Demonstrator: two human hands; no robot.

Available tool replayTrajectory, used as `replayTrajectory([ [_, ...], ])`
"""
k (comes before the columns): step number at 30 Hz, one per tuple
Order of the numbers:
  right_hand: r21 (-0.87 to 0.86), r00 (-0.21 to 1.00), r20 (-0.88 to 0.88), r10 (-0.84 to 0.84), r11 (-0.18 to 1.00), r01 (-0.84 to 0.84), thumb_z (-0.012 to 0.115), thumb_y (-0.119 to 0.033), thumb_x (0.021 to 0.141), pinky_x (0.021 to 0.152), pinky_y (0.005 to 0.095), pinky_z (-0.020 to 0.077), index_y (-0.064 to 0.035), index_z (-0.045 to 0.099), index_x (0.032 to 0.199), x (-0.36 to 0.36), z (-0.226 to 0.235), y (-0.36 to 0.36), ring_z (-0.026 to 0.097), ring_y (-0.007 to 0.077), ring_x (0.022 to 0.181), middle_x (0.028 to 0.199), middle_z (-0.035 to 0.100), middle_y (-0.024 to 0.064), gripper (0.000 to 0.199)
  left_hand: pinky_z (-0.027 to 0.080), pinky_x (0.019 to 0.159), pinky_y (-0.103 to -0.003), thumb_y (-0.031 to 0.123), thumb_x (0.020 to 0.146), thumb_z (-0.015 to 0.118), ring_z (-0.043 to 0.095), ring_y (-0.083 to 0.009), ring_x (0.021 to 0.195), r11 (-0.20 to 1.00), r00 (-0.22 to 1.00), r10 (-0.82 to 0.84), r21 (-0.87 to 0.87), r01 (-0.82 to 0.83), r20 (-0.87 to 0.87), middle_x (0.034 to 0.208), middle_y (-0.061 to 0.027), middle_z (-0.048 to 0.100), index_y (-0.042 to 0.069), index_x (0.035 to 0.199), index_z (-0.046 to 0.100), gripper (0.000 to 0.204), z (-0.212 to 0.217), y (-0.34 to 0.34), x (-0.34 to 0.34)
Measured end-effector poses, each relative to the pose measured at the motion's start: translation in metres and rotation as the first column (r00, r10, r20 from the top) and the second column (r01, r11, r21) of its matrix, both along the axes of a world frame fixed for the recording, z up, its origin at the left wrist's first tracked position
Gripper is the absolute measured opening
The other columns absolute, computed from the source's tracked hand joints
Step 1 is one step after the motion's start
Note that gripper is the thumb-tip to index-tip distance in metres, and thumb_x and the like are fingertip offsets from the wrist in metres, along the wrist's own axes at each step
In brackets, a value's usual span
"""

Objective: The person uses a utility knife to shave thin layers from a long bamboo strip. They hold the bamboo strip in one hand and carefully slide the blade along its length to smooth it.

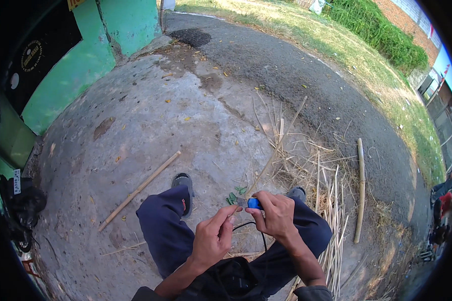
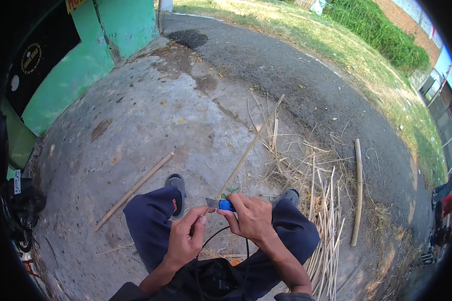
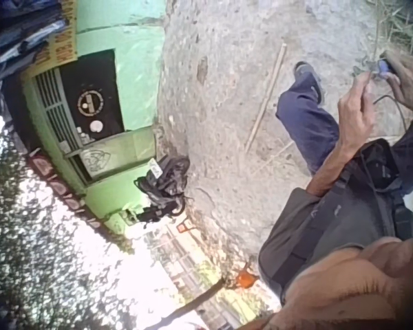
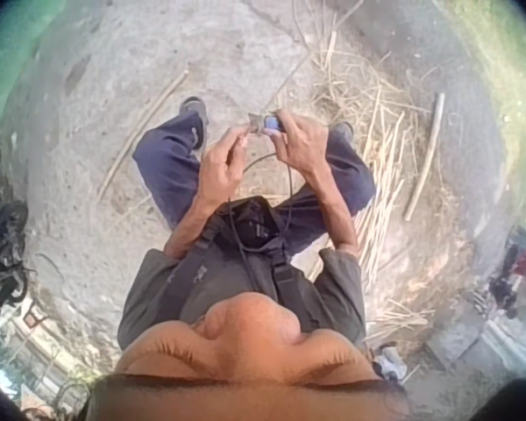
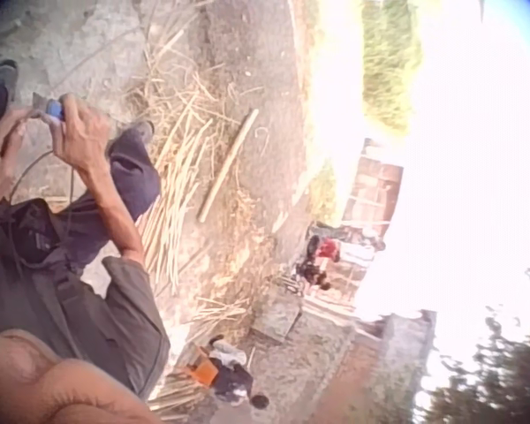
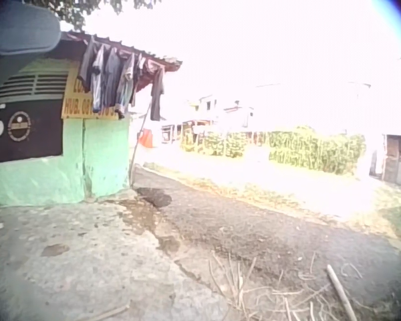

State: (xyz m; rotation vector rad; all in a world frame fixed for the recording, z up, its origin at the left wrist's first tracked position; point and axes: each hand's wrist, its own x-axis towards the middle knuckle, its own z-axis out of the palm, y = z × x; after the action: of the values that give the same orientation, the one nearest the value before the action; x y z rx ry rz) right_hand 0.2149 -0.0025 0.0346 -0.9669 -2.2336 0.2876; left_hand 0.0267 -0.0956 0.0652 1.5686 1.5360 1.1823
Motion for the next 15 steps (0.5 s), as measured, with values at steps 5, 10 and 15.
replayTrajectory([
  [5,0.045,0.999,0.023,-0.030,0.999,0.029,0.077,-0.043,0.094,0.062,0.0378,0.0514,-0.0113,0.067,0.100,0.001,0.001,0.001,0.071,0.0255,0.069,0.081,0.069,0.0037,0.034,0.049,0.056,-0.036,0.003,0.105,0.060,0.064,-0.0226,0.058,1.000,1.000,0.003,-0.005,-0.003,-0.013,0.084,-0.0160,0.072,0.002,0.128,0.068,0.025,0.005,-0.002,0.000],
  [10,0.074,0.999,0.011,-0.040,0.997,0.039,0.078,-0.043,0.094,0.061,0.0371,0.0494,-0.0117,0.067,0.098,0.003,0.005,0.003,0.070,0.0247,0.068,0.081,0.068,0.0036,0.034,0.053,0.059,-0.038,0.002,0.104,0.061,0.072,-0.0296,0.065,0.997,0.996,0.028,0.074,-0.021,-0.090,0.088,-0.0178,0.074,0.003,0.128,0.068,0.024,0.008,-0.004,0.002],
  [15,0.130,0.999,-0.019,-0.048,0.990,0.050,0.078,-0.043,0.095,0.059,0.0389,0.0481,-0.0114,0.067,0.098,0.005,0.002,0.007,0.068,0.0270,0.065,0.079,0.067,0.0053,0.033,0.054,0.060,-0.040,0.003,0.104,0.062,0.073,-0.0324,0.068,0.996,0.993,0.038,0.088,-0.028,-0.109,0.088,-0.0184,0.074,0.004,0.127,0.068,0.024,0.012,-0.004,0.004],
])
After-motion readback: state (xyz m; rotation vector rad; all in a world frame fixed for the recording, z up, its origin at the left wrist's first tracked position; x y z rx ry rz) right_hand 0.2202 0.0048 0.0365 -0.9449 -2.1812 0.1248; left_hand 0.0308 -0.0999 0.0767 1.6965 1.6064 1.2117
